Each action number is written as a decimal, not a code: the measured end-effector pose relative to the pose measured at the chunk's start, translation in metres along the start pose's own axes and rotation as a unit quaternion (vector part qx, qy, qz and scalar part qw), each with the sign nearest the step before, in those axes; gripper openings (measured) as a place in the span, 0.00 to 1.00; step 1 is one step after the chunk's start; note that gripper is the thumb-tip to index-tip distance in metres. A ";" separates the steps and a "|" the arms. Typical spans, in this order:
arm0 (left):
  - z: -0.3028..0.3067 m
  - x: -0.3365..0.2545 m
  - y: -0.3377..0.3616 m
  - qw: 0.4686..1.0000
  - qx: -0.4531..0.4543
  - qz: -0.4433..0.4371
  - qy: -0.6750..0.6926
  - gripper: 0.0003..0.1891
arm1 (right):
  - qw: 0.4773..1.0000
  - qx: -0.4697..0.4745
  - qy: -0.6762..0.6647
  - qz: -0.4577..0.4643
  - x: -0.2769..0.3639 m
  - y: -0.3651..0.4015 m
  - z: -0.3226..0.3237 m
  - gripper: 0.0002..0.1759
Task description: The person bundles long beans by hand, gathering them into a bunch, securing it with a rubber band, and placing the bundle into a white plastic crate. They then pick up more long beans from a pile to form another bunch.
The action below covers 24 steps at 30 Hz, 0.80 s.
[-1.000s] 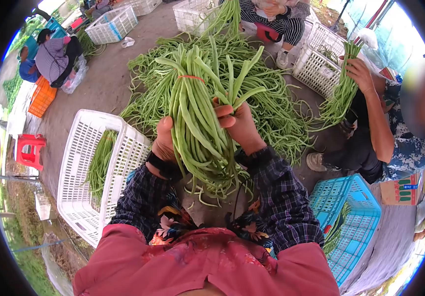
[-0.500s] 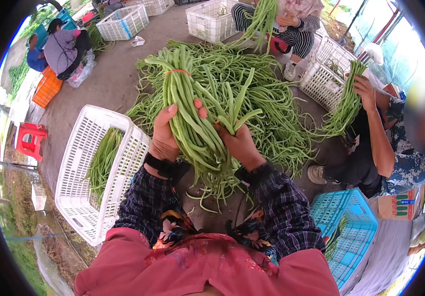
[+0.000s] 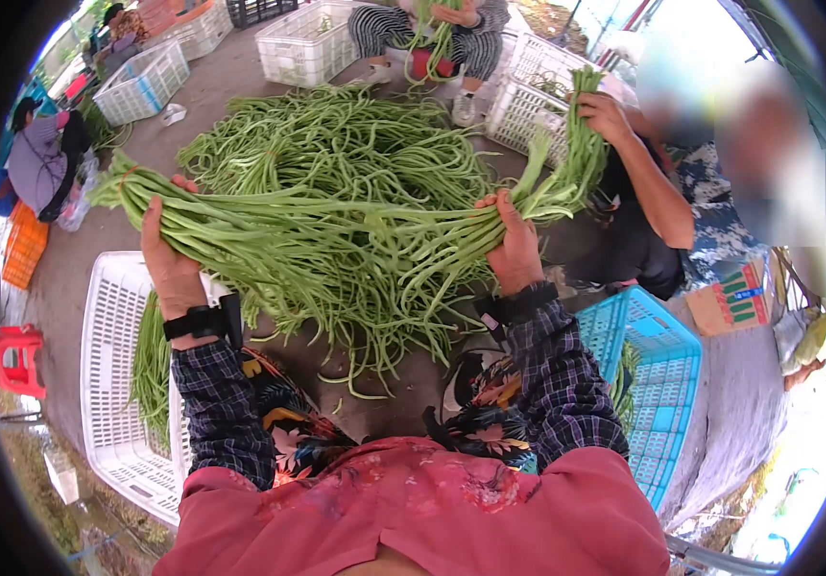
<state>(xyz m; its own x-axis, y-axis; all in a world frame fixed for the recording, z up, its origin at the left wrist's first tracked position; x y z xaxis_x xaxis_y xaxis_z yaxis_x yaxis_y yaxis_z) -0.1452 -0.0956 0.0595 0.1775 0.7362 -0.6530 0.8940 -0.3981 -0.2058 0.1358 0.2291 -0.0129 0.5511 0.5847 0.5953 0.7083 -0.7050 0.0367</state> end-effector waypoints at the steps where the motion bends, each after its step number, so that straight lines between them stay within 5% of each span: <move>1: 0.003 -0.002 0.000 0.999 -0.053 -0.011 -0.011 0.22 | 0.999 -0.008 0.028 0.030 0.013 0.005 0.005 0.10; 3: 0.008 -0.004 0.000 0.991 -0.128 -0.021 -0.012 0.19 | 0.995 -0.013 0.055 0.080 0.040 0.017 0.017 0.08; 8: 0.032 0.002 -0.009 0.987 -0.149 -0.026 0.051 0.15 | 0.978 0.051 0.050 0.195 0.141 0.057 0.016 0.12; 11: 0.035 0.014 0.002 0.992 -0.116 -0.044 -0.021 0.15 | 0.951 -0.039 0.090 0.292 0.205 0.106 0.003 0.12; 12: 0.029 0.016 0.008 0.979 -0.099 -0.092 -0.151 0.14 | 0.942 -0.066 0.090 0.316 0.223 0.124 -0.005 0.12; 13: 0.024 0.021 0.013 0.947 -0.076 -0.140 -0.277 0.15 | 0.937 -0.049 0.099 0.331 0.243 0.142 -0.008 0.11; 15: 0.040 0.037 0.002 0.943 -0.039 -0.133 -0.301 0.19 | 0.924 -0.015 0.142 0.353 0.287 0.183 -0.011 0.10; 17: 0.022 0.030 0.015 0.874 -0.032 -0.157 -0.460 0.22 | 0.872 -0.122 0.256 0.399 0.314 0.239 -0.040 0.10; 18: 0.014 0.027 0.020 0.826 -0.033 -0.165 -0.538 0.24 | 0.865 -0.057 0.295 0.402 0.347 0.266 -0.035 0.11; 19: 0.016 0.029 0.015 0.825 0.021 -0.148 -0.545 0.28 | 0.766 -0.184 0.404 0.466 0.353 0.294 -0.055 0.12; 20: 0.009 0.030 0.019 0.826 0.042 -0.138 -0.545 0.28 | 0.788 -0.178 0.378 0.453 0.372 0.318 -0.065 0.13; 21: 0.001 0.029 0.024 0.854 0.029 -0.127 -0.504 0.29 | 0.730 -0.259 0.427 0.466 0.384 0.344 -0.077 0.11; 24: -0.008 0.034 0.027 0.889 0.034 -0.116 -0.441 0.30 | 0.659 -0.298 0.506 0.469 0.392 0.402 -0.099 0.09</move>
<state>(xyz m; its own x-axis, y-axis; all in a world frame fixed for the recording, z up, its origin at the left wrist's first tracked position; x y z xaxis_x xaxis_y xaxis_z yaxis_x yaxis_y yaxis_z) -0.1116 -0.0772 0.0370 -0.4275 0.0981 -0.8987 0.8321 -0.3458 -0.4336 0.5929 0.1358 0.3147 -0.1678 -0.5758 0.8002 -0.2005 -0.7748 -0.5996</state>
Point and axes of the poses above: each hand's wrist, its own y-axis away from the middle knuckle, its own z-axis out of the back of the hand, x = y × z, the point moved 3 cm from there along -y, towards the middle knuckle, and after that the axes turned 3 degrees about -y, right-handed, at the moved point
